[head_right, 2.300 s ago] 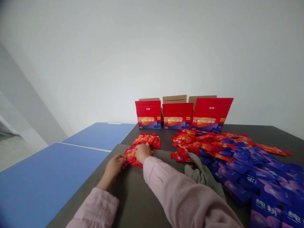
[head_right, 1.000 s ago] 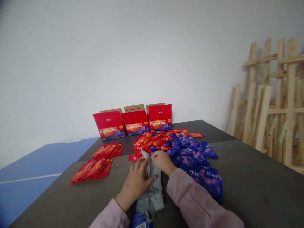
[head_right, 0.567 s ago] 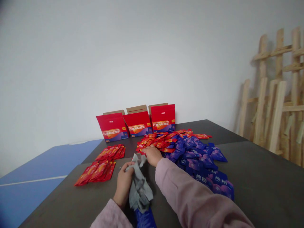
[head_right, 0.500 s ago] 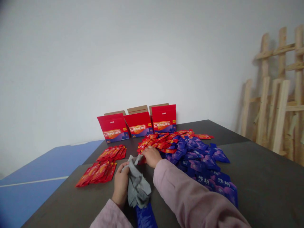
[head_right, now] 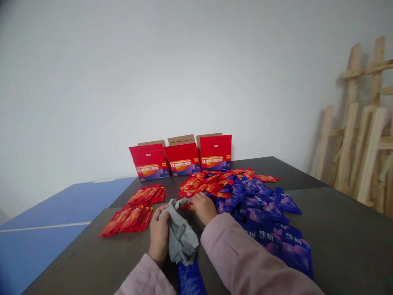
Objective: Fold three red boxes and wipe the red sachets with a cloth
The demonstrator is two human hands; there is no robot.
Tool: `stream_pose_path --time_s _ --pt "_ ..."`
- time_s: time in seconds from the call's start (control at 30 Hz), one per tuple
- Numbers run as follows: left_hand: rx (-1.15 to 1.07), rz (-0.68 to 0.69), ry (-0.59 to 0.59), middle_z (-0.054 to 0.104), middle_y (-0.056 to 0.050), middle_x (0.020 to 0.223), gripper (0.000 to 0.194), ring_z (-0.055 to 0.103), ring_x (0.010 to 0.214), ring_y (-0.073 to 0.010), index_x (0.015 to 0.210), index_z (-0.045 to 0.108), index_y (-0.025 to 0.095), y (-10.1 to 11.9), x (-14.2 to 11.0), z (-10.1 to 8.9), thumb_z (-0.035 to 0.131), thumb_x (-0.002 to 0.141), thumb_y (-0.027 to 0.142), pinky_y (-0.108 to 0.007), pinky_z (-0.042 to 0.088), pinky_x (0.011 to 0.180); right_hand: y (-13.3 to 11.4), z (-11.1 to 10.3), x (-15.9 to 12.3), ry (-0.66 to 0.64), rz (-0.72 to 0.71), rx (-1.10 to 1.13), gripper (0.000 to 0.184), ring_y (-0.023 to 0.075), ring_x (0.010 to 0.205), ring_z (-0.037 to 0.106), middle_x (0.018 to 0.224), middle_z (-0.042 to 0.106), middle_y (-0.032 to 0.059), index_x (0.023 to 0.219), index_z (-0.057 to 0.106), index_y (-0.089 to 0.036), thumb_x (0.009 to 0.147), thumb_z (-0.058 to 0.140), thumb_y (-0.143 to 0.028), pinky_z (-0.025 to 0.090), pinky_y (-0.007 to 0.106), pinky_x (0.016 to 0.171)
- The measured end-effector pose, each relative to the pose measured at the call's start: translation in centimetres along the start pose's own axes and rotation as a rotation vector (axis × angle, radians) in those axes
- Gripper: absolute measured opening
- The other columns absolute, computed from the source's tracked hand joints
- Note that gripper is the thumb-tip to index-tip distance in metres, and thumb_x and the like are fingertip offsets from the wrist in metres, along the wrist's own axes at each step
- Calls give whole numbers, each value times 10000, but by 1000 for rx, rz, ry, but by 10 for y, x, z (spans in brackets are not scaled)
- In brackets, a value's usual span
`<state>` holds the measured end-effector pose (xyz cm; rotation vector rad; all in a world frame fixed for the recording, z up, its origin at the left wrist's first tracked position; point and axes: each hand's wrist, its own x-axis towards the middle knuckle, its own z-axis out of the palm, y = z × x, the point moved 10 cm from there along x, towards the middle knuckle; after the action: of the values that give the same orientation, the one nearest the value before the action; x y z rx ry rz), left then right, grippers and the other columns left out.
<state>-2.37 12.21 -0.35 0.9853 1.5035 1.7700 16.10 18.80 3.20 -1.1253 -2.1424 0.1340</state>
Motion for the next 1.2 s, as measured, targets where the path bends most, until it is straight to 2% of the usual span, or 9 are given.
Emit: stream_pose_path --time_s 0.13,0.27,0.4,0.63,0.77,0.87,0.93,1.07,1.2 --pt "-50 68 110 680 -16 969 297 614 838 -163 986 664 193 9 1 -12 582 733 325 -253 474 745 37 -47 -14 337 316 397 185 226 894 646 924 673 81 867 618 -206 959 476 -281 558 427 890" --pt "-102 81 104 671 -15 1047 317 635 885 -166 1075 625 218 12 -5 -7 562 789 341 -268 499 782 54 -36 -43 487 679 1051 242 186 723 645 785 585 -4 786 476 -240 869 616 -420 640 414 679" --pt "-62 106 -27 649 -54 1248 380 629 1108 -199 1203 608 239 13 -17 17 571 855 384 -297 494 926 10 -10 -55 281 608 1352 364 187 745 663 751 577 -23 739 466 -232 756 748 -461 635 446 728" --pt "-17 80 -143 677 -97 1244 469 652 1115 -225 1264 590 208 11 -18 33 676 821 338 -360 489 992 -29 0 -74 60 584 1356 345 200 832 668 841 652 -22 833 511 -244 664 797 -337 587 405 800" --pt "182 206 -166 696 -65 1194 328 648 1106 -223 1090 661 210 32 -20 36 639 764 183 -367 464 1018 -43 9 -78 -248 672 1620 321 220 881 694 943 703 32 1035 577 -228 813 684 -433 564 405 821" --pt "263 297 -261 709 -45 1165 323 653 1085 -213 1094 671 230 43 -28 48 605 783 170 -356 468 1001 -50 17 -89 -554 705 1682 338 226 845 701 897 713 59 1007 613 -189 885 598 -504 559 419 806" --pt "328 341 -333 711 -36 1175 337 647 1100 -215 1128 674 249 44 -33 56 603 805 185 -358 459 1008 -47 21 -93 -618 712 1667 307 212 783 693 862 713 50 983 625 -181 872 629 -467 560 395 757" --pt "426 378 -232 700 -47 1180 298 622 1133 -235 1143 673 257 46 -30 44 559 869 229 -388 441 1028 -30 31 -91 -413 786 1667 256 191 673 660 793 698 16 971 617 -199 805 701 -376 544 357 660" --pt "428 449 -124 673 -81 1207 287 582 1190 -254 1177 649 242 56 -43 38 516 927 289 -417 427 1062 -13 34 -85 -11 845 1707 312 245 869 704 912 734 47 1022 618 -227 783 675 -419 555 400 779"
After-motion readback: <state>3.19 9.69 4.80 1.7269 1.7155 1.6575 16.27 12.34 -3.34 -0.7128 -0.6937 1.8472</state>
